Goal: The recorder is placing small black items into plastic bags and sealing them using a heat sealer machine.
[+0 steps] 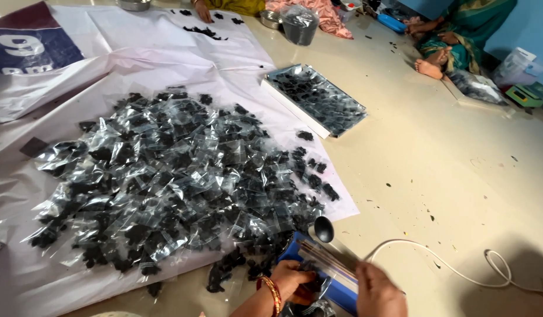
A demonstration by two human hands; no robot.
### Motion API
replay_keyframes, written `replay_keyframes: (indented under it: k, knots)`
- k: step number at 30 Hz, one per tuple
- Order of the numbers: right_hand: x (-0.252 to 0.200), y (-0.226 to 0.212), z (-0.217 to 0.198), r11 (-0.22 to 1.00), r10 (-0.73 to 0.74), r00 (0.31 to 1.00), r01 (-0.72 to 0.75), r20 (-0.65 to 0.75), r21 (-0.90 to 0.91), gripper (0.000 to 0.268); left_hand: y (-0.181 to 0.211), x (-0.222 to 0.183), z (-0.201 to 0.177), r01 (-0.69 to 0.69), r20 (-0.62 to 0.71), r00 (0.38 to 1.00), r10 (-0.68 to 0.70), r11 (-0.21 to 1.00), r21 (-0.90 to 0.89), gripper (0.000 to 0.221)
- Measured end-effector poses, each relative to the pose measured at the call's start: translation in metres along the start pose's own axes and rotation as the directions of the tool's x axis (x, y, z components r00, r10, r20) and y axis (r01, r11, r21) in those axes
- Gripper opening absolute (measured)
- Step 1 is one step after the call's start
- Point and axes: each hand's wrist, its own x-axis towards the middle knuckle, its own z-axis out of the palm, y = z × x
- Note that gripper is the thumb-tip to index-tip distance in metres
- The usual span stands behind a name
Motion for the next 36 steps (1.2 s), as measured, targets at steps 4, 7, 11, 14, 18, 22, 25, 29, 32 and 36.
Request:
replay_keyframes:
  k: [4,7,11,14,18,22,25,29,32,36]
  knots:
    - [0.021,-0.076,-0.061,0.871,-0.404,0.84,0.474,-0.362,0.127,0.012,-0.006,0.006,0.009,-0.062,0.016,0.998,0.063,0.995,-0.081,0.024]
    - [0.053,-0.115,-0.071,0.677,-0.656,0.693,0.715,-0.298,0.174,0.013,-0.005,0.013,0.013,-0.063,-0.012,0.998,0.063,0.995,-0.082,0.025]
    - [0.092,-0.117,-0.03,0.583,-0.798,0.602,0.783,-0.029,0.215,0.025,-0.014,0.028,0.015,-0.156,-0.049,0.987,0.153,0.985,-0.077,0.029]
    - [0.103,-0.108,-0.002,0.717,-0.679,0.722,0.614,0.131,0.33,0.043,-0.006,0.028,0.015,-0.055,0.006,0.998,0.057,0.987,-0.148,0.032]
    - [0.105,-0.108,0.02,0.753,-0.59,0.788,0.456,0.179,0.475,0.047,-0.002,0.024,0.018,-0.02,0.003,1.0,0.021,0.987,-0.159,0.031]
    - [0.11,-0.099,0.042,0.738,-0.594,0.79,0.459,0.154,0.494,0.047,-0.005,0.024,0.02,-0.053,-0.022,0.998,0.051,0.992,-0.112,0.032]
    - [0.114,-0.096,0.053,0.737,-0.608,0.781,0.487,0.144,0.47,0.045,-0.006,0.02,0.021,-0.087,-0.03,0.996,0.084,0.991,-0.097,0.033]
    - [0.116,-0.095,0.062,0.726,-0.631,0.764,0.521,0.135,0.449,0.045,-0.003,0.016,0.02,-0.096,-0.035,0.995,0.093,0.992,-0.086,0.033]
    - [0.119,-0.093,0.067,0.72,-0.634,0.761,0.515,0.139,0.465,0.045,-0.001,0.013,0.02,-0.102,-0.026,0.995,0.1,0.991,-0.089,0.032]
    - [0.122,-0.086,0.076,0.752,-0.611,0.766,0.483,0.2,0.449,0.048,0.0,0.012,0.024,-0.089,-0.049,0.995,0.086,0.994,-0.062,0.032]
